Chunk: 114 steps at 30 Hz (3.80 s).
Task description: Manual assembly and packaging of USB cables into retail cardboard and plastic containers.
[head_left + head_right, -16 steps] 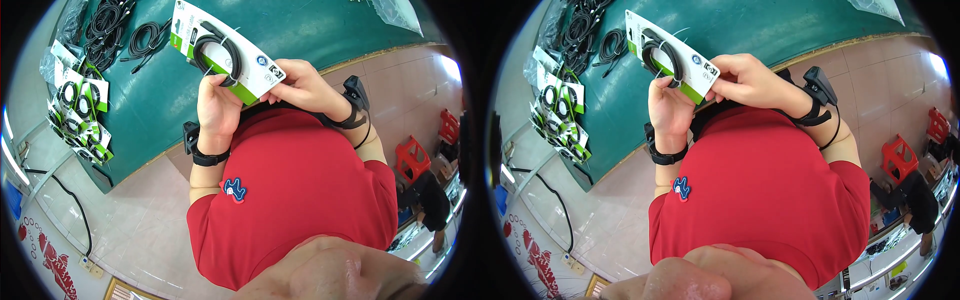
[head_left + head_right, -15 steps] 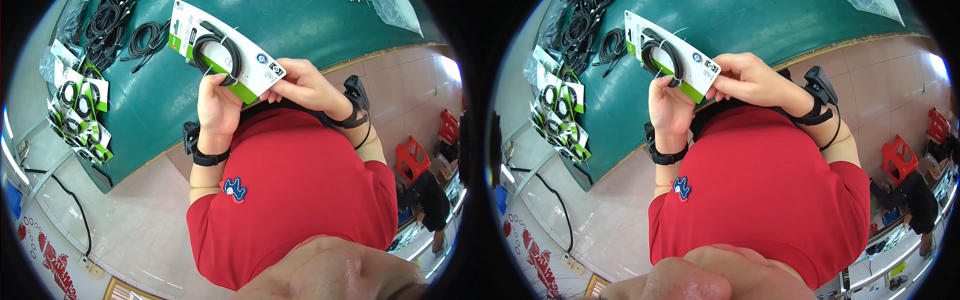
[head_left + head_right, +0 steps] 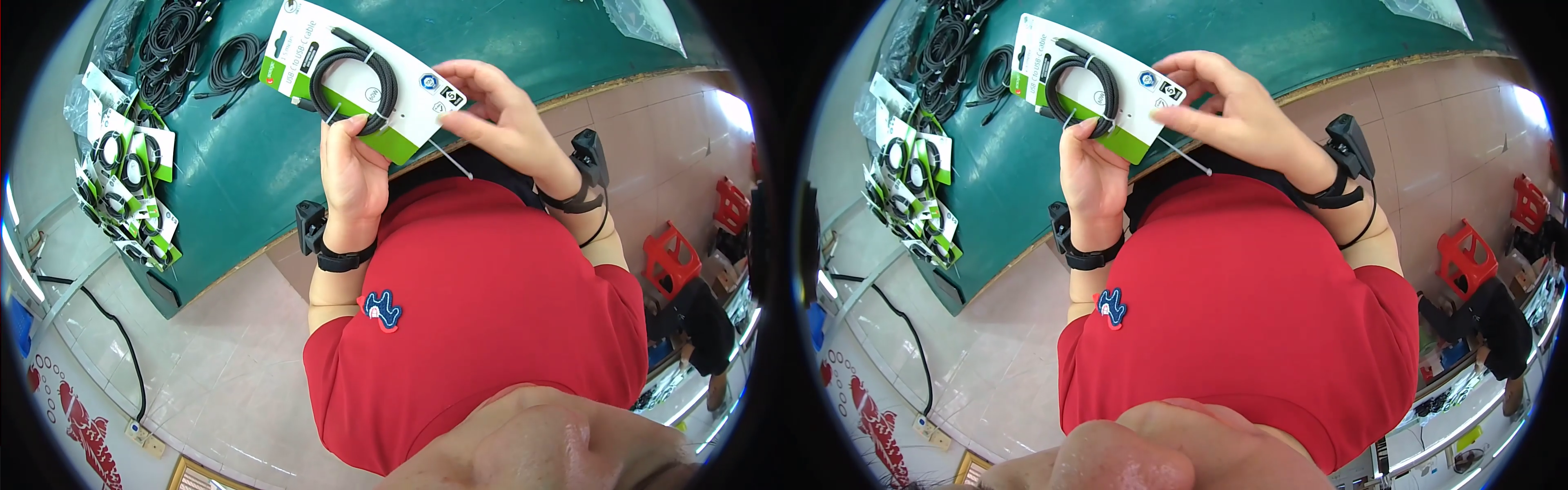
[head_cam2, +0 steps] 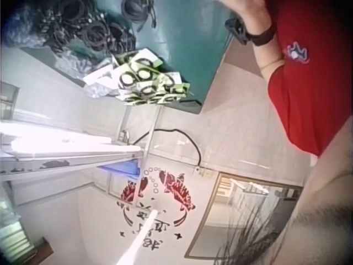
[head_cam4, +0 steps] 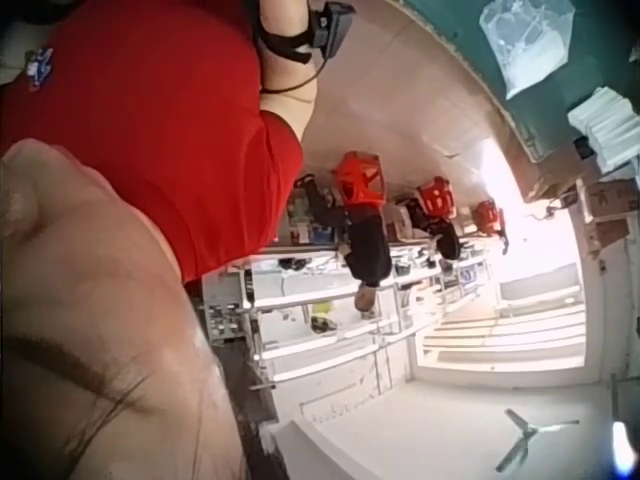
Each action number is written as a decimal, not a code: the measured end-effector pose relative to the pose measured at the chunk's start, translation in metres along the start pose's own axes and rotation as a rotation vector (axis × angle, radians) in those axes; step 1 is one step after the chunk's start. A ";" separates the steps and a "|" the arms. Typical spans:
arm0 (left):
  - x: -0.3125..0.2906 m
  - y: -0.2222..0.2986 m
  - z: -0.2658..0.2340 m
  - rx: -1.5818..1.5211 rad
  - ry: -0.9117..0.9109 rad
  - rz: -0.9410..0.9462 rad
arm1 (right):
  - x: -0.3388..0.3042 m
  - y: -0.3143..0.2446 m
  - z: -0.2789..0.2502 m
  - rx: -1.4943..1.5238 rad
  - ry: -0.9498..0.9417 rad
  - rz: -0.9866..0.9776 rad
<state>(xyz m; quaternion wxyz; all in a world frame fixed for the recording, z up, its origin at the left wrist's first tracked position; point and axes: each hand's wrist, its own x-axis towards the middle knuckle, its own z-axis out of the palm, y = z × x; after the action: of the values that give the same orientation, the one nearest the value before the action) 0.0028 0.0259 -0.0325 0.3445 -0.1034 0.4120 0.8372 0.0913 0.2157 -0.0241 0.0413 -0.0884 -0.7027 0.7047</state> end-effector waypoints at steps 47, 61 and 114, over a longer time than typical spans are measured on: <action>0.001 0.000 -0.002 -0.086 -0.050 -0.085 | -0.021 0.005 0.004 0.118 -0.105 0.183; -0.004 -0.006 0.004 0.027 -0.140 -0.052 | -0.026 0.024 0.005 0.146 -0.052 -0.007; 0.005 0.023 -0.018 0.412 -0.116 0.303 | 0.071 -0.018 0.033 -0.588 -0.034 -0.796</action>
<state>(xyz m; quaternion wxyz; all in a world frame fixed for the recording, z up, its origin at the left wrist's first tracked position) -0.0183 0.0047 -0.0320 0.2522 0.0799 0.5641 0.7821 0.0144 0.1968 -0.0112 0.2691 0.1902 -0.8515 0.4078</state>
